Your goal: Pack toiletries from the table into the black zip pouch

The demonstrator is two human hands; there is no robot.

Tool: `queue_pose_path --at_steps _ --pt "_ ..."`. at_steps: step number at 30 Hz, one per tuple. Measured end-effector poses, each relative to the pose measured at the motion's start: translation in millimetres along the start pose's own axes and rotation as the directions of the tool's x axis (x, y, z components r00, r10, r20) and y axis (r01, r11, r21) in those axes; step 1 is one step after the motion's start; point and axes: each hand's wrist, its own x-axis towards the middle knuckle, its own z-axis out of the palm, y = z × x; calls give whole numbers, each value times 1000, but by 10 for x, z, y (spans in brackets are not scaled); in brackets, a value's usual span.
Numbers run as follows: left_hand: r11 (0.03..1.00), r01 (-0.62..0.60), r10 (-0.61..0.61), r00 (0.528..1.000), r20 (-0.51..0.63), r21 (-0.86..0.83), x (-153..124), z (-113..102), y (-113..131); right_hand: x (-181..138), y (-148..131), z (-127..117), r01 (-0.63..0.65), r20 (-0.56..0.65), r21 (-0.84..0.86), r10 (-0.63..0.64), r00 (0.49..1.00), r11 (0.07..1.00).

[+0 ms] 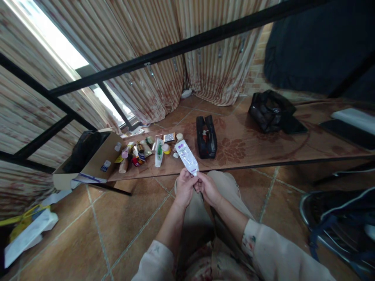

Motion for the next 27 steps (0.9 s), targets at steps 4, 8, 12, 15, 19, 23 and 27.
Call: queue_pose_path --at_steps 4,8,12,15,19,23,27 --pt "1000 -7 7 1000 1 -14 3 -4 -11 -2 1 -2 5 -6 -1 -5 1000 1000" --pt "1000 -9 10 1000 7 -24 2 -13 -26 -13 1 -6 24 8 6 -25 1000 1000" --pt "999 -13 13 1000 2 -37 -2 -9 -34 -22 6 -20 22 28 9 -22 999 1000" --pt "998 -16 16 1000 4 -53 -5 6 -29 -22 15 -35 30 33 4 -30 999 1000" --pt "997 -11 10 1000 -19 -72 -12 30 -9 -12 34 -57 32 34 -10 -32 999 999" --pt "996 2 -5 999 -32 -89 -17 34 -9 3 49 -73 10 35 -18 -10 999 1000" --pt "996 9 -13 999 -35 -90 -9 15 -35 14 60 -78 30 32 -36 -29 999 999"
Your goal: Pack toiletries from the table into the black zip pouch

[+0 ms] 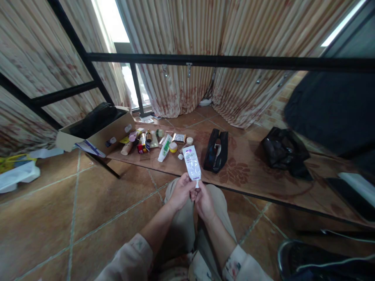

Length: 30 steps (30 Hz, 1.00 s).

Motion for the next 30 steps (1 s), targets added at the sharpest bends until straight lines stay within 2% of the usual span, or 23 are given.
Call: queue_pose_path --at_steps 6,11,20,30 --pt "1000 -11 11 1000 22 -1 20 -22 -31 -3 7 2 -38 -23 2 38 999 999" --pt "1000 -3 3 1000 -10 0 31 -30 -52 -9 -10 23 -73 -50 27 74 996 997" --pt "1000 -7 6 999 42 5 49 -74 -77 -40 -54 69 -68 -56 69 72 996 995" --pt "1000 -4 5 999 43 -20 45 -54 -66 -38 -75 93 -80 -72 44 83 994 996"
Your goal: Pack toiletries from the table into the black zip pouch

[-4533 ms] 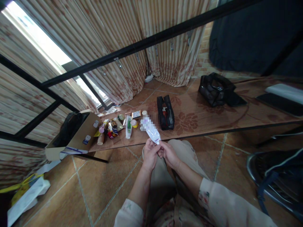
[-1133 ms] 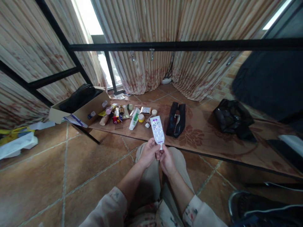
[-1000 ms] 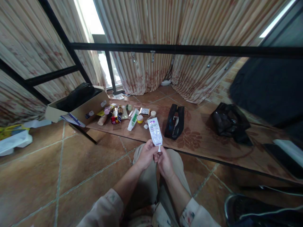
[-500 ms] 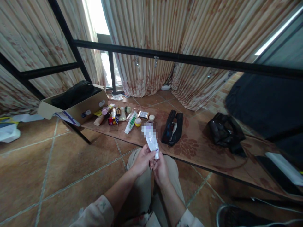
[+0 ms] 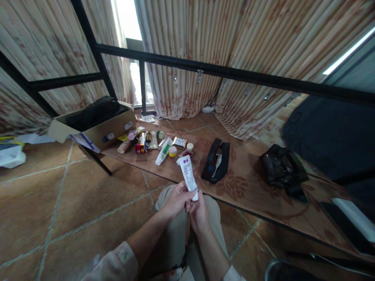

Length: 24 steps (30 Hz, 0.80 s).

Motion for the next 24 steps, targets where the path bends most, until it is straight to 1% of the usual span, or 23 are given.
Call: queue_pose_path --at_steps 11,17,24 --pt "1000 12 -12 1000 -1 -7 0 -24 -26 -6 16 -24 6 -9 -18 -7 1000 1000" --pt "1000 10 -10 1000 -17 -11 1 -18 -25 -17 6 -12 13 -39 -41 -14 999 999" --pt "1000 7 -7 1000 -14 -2 -10 -9 -8 -27 -4 8 25 -69 5 -25 997 1000"
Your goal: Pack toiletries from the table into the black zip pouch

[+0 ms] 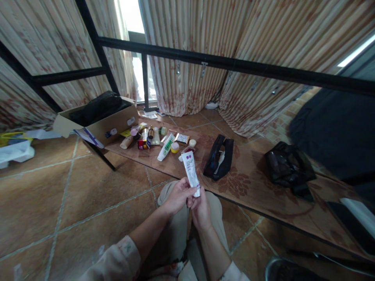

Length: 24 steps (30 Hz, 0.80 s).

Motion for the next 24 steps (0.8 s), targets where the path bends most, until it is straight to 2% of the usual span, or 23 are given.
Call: queue_pose_path --at_steps 8,16,24 --pt "1000 7 -7 1000 -27 2 -11 20 10 14 17 -25 2 9 -43 -2 1000 999" --pt "1000 9 -9 1000 -9 2 -10 11 18 50 33 -86 18 77 -134 -8 997 991" --pt "1000 12 -12 1000 -10 2 -8 7 14 35 23 -68 -7 68 -107 14 998 994"
